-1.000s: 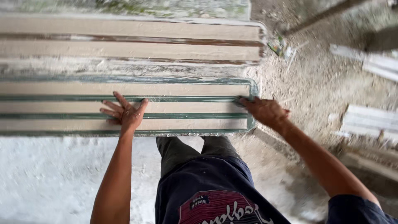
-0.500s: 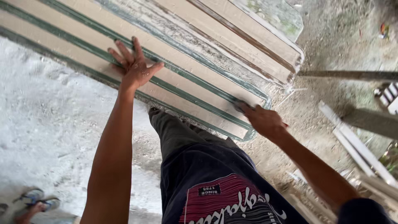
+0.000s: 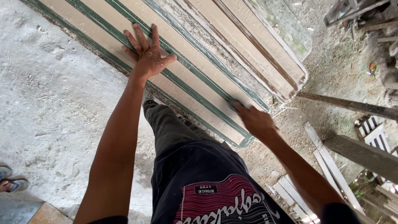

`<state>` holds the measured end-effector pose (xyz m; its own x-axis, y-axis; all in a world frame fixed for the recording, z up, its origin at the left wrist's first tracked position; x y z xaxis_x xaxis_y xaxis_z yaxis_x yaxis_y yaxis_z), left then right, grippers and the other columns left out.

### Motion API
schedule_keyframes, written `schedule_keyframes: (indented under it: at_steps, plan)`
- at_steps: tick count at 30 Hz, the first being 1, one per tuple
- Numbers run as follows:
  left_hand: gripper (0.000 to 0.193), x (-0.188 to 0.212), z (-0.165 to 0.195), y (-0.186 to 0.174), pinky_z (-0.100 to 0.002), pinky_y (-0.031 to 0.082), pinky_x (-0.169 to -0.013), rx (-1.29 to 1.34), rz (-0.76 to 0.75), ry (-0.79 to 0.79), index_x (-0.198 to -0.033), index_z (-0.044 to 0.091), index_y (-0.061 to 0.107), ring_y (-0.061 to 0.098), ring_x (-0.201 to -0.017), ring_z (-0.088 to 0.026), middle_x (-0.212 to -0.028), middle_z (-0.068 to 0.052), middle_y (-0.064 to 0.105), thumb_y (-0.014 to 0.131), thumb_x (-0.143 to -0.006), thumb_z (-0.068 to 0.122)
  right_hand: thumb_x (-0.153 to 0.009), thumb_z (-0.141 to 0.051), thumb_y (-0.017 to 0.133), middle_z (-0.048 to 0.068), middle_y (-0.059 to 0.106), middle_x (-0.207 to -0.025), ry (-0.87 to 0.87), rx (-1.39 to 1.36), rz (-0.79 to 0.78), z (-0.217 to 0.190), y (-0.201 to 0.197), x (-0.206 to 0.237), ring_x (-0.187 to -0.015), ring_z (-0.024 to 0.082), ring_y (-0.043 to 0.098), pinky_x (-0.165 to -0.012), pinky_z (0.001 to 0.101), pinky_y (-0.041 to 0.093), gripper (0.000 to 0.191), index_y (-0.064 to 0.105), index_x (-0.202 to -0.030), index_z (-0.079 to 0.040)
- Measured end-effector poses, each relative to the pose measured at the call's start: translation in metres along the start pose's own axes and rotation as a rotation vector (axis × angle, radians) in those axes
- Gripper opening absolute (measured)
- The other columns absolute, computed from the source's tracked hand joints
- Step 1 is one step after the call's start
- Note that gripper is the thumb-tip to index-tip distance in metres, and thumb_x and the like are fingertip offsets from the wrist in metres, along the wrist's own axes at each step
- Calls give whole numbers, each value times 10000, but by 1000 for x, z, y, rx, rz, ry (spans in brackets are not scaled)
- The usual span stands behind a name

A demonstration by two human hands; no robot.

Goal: The person uses a small hand scraper to remove excess filler from the grooves of long striped wooden panels. They work along the grooves, flip a panel over to scrape its other side, and scrape the panel edges and ends.

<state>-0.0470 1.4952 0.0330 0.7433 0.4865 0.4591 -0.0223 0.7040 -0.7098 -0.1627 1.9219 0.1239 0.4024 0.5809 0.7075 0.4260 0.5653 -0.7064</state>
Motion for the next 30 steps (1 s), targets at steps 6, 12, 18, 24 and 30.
schedule_keyframes:
  at_steps: [6, 12, 18, 24, 30]
  plan:
    - [1211, -5, -26, 5, -741, -100, -1256, -186, 212, 102, -1740, 203, -51, -321, -1585, -392, -1705, -162, -296, 638, -952, 813, -1102, -390, 417, 152, 672, -898, -254, 61, 354, -72, -61, -92, -528, 207, 639, -440, 343, 548, 433, 462, -1500, -228]
    - [1517, -10, -56, -16, -828, -126, -1163, -117, 183, -140, -1691, 176, -198, -354, -1453, -549, -1636, -297, -341, 639, -718, 985, -1066, -471, 433, 144, 669, -853, -107, 124, 224, -34, -54, -23, -530, 233, 656, -456, 399, 577, 487, 419, -1526, -312]
    - [1615, -12, -53, -24, -824, -142, -1136, -53, 58, -173, -1647, 184, -232, -391, -1395, -552, -1579, -301, -383, 747, -619, 953, -1074, -457, 385, 202, 658, -870, -129, 162, 108, -124, -122, -145, -598, 340, 691, -471, 481, 570, 491, 377, -1545, -319]
    - [1623, -15, -69, -18, -837, -122, -1093, 6, 97, -16, -1630, 189, -227, -413, -1370, -565, -1568, -299, -393, 862, -625, 852, -1110, -494, 348, 137, 677, -855, -355, 136, 385, -156, -158, -209, -629, 313, 694, -504, 472, 564, 423, 417, -1488, -316]
    - [1614, -15, -75, -8, -897, -115, -1002, 58, 188, 111, -1616, 125, -223, -421, -1304, -626, -1532, -360, -380, 939, -693, 759, -1112, -385, 378, 64, 598, -696, -101, 266, 117, -20, -35, -35, -408, 140, 451, -307, 291, 403, 595, 163, -1666, -340]
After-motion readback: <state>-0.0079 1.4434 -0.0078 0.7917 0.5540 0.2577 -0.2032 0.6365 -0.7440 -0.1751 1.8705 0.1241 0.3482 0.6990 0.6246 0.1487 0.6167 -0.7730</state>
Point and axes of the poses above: each hand's wrist, its own x-axis away from the middle knuckle, its own y-axis out of the palm, z = x × y, the point moved 2 cm from there along -x, towards the middle knuckle
